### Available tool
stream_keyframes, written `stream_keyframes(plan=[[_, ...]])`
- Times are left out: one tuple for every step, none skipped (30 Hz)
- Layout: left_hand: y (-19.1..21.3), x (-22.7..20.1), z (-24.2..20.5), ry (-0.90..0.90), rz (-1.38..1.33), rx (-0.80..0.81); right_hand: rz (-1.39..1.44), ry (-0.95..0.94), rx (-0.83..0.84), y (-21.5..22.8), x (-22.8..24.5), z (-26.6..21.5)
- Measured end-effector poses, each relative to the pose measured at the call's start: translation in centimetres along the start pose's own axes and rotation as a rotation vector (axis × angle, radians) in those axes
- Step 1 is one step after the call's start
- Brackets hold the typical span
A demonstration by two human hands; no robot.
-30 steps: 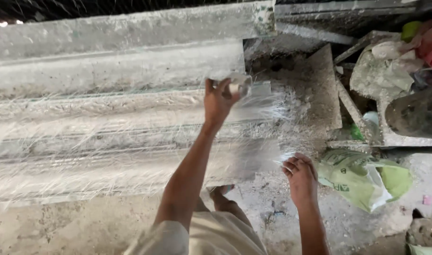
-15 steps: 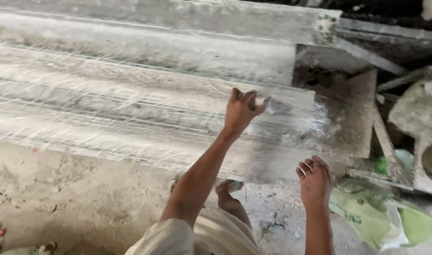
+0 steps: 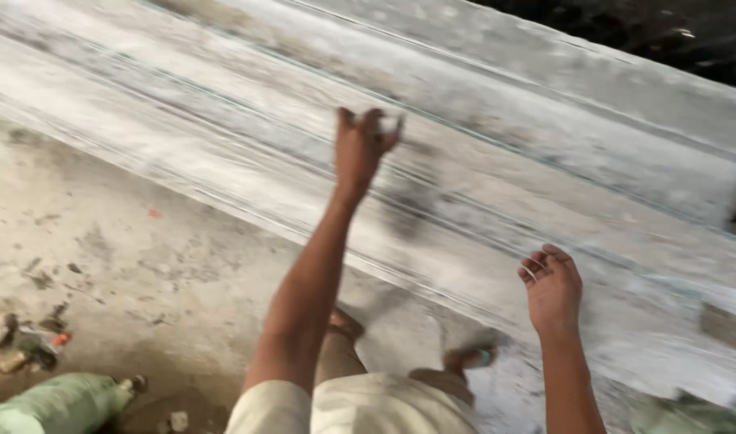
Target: The person places a sheet of fiberglass mat onto a workbench and smooths it down. They then dip their hand into a bucket of white liquid and apply it to the fiberglass mat, spreading the liquid evenly across the surface with their hands.
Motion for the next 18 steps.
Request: stream_keyframes(plan=[[0.4,1.8,1.3,0.008,-0.081,0.053,0.064,0.006,0.065,-4.0,-2.6,0.8],[0.5,3.2,1.8,0.031,-0.166,0.108,0.115,0.003,0.127,-7.3,-4.5,1.3],[1.4,5.0,2.4,0.037,-0.165,0.104,0.11,-0.001,0.131,-11.4,-5.4,0.3],[2.7,6.8,3.9,-0.001,-0.112,0.08,0.08,-0.02,0.172,-16.4,-6.6,0.0],[3.8,8.5,5.5,-0.038,-0.058,0.056,0.05,-0.039,0.214,-21.2,-7.7,-0.4],[5.4,11.9,7.2,-0.042,-0.059,0.055,0.052,-0.035,0.215,-24.2,-7.8,-1.0],[7.0,15.3,8.8,-0.025,0.018,0.009,0.021,-0.028,0.227,-27.0,-8.0,-1.6],[8.3,18.8,10.4,-0.006,0.092,-0.036,-0.012,-0.021,0.238,-29.7,-8.2,-2.0],[11.2,19.5,12.2,-0.008,0.089,-0.037,-0.013,-0.017,0.237,-30.6,-9.4,-1.8],[14.1,20.3,13.8,-0.004,0.146,-0.071,-0.023,0.011,0.222,-31.3,-10.3,-1.3],[16.9,21.3,15.4,0.0,0.203,-0.104,-0.032,0.039,0.207,-32.0,-11.3,-0.8],[17.8,22.8,16.6,0.007,0.206,-0.111,-0.037,0.035,0.216,-32.8,-12.5,0.2],[18.5,24.6,17.8,0.026,0.11,-0.074,-0.001,0.05,0.205,-33.6,-13.7,1.3],[19.8,26.8,18.5,0.052,0.026,-0.035,0.037,0.05,0.196,-34.5,-15.5,1.9],[20.5,28.7,18.9,0.068,0.042,-0.04,0.035,0.03,0.207,-35.9,-16.4,1.7],[21.2,30.7,20.6,0.017,0.026,0.009,0.018,0.05,0.189,-38.0,-17.8,2.5],[21.8,32.6,22.5,-0.034,0.011,0.06,0.002,0.07,0.171,-40.2,-19.1,3.4],[23.4,35.4,24.2,-0.033,0.02,0.048,0.005,0.067,0.185,-42.9,-20.3,3.9]])
Point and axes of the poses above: each hand's wrist, its own z-axis towards the middle knuckle, its own y-axis out of the back of the hand, x = y × z, the point moved 4 cm from there along z, towards the middle knuckle
